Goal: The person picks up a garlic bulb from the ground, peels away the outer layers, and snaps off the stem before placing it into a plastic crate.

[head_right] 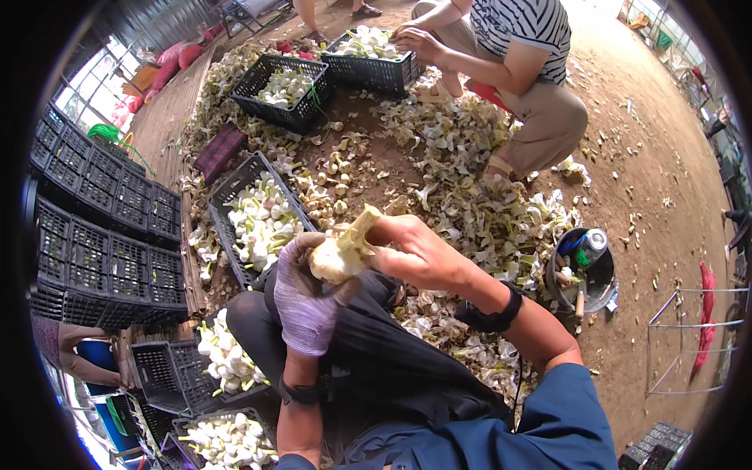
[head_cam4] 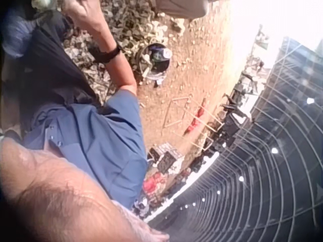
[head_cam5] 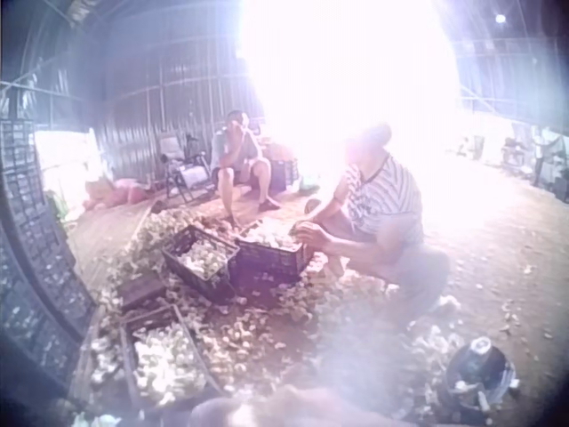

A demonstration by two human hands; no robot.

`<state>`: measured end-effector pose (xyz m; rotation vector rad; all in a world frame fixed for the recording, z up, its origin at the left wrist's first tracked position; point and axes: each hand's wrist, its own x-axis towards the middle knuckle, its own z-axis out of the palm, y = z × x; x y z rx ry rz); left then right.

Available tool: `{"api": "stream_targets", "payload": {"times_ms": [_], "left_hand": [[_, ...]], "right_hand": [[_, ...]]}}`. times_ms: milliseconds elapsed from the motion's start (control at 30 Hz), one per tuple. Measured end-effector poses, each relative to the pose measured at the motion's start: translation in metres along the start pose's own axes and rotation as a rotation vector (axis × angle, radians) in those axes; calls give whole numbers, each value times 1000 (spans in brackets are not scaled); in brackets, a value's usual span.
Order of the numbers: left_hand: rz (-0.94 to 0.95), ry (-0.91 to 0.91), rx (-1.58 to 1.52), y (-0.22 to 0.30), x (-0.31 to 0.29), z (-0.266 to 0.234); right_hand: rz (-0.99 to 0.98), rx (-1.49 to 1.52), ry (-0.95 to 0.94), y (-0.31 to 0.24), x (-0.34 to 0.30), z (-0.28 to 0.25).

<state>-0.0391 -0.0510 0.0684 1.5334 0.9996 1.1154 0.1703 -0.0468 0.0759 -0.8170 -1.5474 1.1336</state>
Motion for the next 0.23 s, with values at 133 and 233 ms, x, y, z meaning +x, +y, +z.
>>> {"api": "stream_targets", "payload": {"times_ms": [133, 233], "left_hand": [[15, 13, -102, 3, -1, 6], [-11, -26, -210, 14, -2, 3]], "right_hand": [[77, -188, 28, 8, -2, 13], [158, 16, -34, 5, -5, 13]]}}
